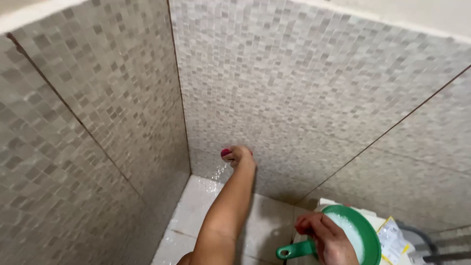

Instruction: Scrubbing bathroom wall tiles using a red brush and soapy water from a scoop.

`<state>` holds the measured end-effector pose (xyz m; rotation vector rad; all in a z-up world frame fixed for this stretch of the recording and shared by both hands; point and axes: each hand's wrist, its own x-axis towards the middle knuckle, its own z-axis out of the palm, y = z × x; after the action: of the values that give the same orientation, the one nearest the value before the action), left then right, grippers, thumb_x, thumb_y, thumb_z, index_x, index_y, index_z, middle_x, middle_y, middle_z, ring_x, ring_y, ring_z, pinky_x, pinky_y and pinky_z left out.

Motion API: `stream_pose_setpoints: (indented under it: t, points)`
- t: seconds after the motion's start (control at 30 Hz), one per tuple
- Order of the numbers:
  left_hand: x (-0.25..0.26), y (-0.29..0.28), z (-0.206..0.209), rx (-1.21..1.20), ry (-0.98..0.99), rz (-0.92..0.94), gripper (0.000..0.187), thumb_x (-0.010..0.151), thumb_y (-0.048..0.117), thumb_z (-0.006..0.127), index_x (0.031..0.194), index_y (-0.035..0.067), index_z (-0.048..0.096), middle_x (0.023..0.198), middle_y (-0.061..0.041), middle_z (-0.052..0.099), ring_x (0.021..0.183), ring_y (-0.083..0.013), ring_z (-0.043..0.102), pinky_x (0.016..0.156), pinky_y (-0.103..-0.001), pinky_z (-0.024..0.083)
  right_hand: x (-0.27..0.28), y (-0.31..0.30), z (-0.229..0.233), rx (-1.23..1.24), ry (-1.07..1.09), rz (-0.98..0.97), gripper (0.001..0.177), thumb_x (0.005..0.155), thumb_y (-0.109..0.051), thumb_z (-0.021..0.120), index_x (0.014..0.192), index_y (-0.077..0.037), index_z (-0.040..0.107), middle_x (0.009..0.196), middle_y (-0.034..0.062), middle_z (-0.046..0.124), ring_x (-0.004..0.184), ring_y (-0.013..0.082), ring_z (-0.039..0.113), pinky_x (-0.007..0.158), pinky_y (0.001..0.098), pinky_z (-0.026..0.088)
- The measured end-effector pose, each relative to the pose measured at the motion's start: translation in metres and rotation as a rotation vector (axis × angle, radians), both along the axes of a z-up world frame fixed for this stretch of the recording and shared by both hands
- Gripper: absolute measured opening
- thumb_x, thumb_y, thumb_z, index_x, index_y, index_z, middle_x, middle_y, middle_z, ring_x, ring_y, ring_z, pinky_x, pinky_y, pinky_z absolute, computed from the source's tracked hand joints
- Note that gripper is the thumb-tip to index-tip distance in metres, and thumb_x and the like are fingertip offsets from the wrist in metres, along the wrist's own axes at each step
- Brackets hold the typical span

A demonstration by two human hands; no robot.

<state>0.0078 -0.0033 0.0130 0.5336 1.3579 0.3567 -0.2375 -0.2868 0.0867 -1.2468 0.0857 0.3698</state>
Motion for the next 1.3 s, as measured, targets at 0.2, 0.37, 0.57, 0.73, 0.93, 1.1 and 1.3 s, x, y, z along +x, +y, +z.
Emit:
stream_pose_setpoints:
  t: [0.2, 0.37, 0.57, 0.73, 0.93, 1.1, 1.3]
  points:
    - [-0.022, 0.005, 0.144, 0.805, 0.083, -0.165, 0.072, 0.105, 0.054, 0.036, 0.159, 0.007, 0.025, 0.152, -0.024, 0.04, 0.129, -0.0371, 0.049, 0.111, -0.051, 0.038, 0.002, -0.014, 0.002, -0.037, 0.033, 0.017, 0.03, 0.101, -0.016, 0.049, 0.094, 0.011, 0.061, 0.101, 0.0243, 0.063, 0.097, 0.0328, 0.062, 0.09, 0.0443, 0.047]
    - [-0.01, 0.01, 0.109, 1.52, 0.186, -0.144, 0.077, 0.104, 0.047, 0.042, 0.164, 0.008, 0.016, 0.149, -0.029, 0.036, 0.125, -0.0414, 0.047, 0.104, -0.059, 0.041, -0.003, -0.005, 0.017, -0.036, -0.002, -0.026, 0.03, 0.099, -0.018, 0.049, 0.095, 0.008, 0.065, 0.103, 0.0211, 0.067, 0.096, 0.03, 0.062, 0.092, 0.0421, 0.047]
    - [-0.013, -0.014, 0.001, 0.234, -0.091, -0.016, 0.056, 0.105, 0.047, 0.036, 0.147, 0.012, 0.045, 0.142, -0.018, 0.06, 0.122, -0.0348, 0.065, 0.1, -0.045, 0.051, -0.012, 0.003, 0.023, -0.011, -0.088, 0.037, 0.028, 0.101, -0.016, 0.05, 0.094, 0.007, 0.064, 0.104, 0.0195, 0.067, 0.098, 0.0272, 0.062, 0.093, 0.0396, 0.047]
    - [0.004, -0.015, 0.05, 1.03, 0.034, -0.037, 0.071, 0.1, 0.04, 0.049, 0.158, 0.009, 0.022, 0.153, -0.027, 0.036, 0.13, -0.0446, 0.044, 0.103, -0.056, 0.037, -0.019, -0.006, 0.036, -0.01, -0.117, 0.014, 0.025, 0.098, -0.015, 0.052, 0.095, 0.006, 0.066, 0.104, 0.0188, 0.067, 0.099, 0.027, 0.061, 0.093, 0.0392, 0.046]
    - [-0.005, 0.006, 0.117, 1.872, -0.125, -0.273, 0.072, 0.1, 0.036, 0.06, 0.161, 0.022, 0.026, 0.141, -0.021, 0.036, 0.123, -0.0427, 0.041, 0.101, -0.056, 0.035, -0.001, -0.015, -0.006, 0.072, -0.232, 0.092, 0.025, 0.1, -0.015, 0.054, 0.092, 0.006, 0.066, 0.102, 0.0192, 0.068, 0.1, 0.028, 0.062, 0.094, 0.0399, 0.047]
    - [-0.027, 0.026, -0.015, 2.855, -0.289, -0.617, 0.079, 0.092, 0.019, 0.069, 0.159, 0.046, 0.038, 0.141, -0.005, 0.04, 0.129, -0.0286, 0.04, 0.117, -0.048, 0.035, -0.011, -0.017, 0.017, -0.015, -0.202, 0.064, 0.025, 0.097, -0.016, 0.056, 0.094, 0.005, 0.069, 0.101, 0.0164, 0.069, 0.097, 0.0248, 0.061, 0.092, 0.0375, 0.046]
    - [0.002, 0.023, 0.052, 3.095, -0.34, -0.554, 0.084, 0.099, 0.019, 0.068, 0.166, 0.046, 0.026, 0.132, -0.003, 0.038, 0.119, -0.0238, 0.039, 0.105, -0.042, 0.034, -0.008, -0.021, 0.023, -0.069, -0.176, 0.023, 0.027, 0.097, -0.018, 0.057, 0.096, 0.005, 0.07, 0.098, 0.0135, 0.068, 0.095, 0.0228, 0.061, 0.091, 0.0359, 0.046]
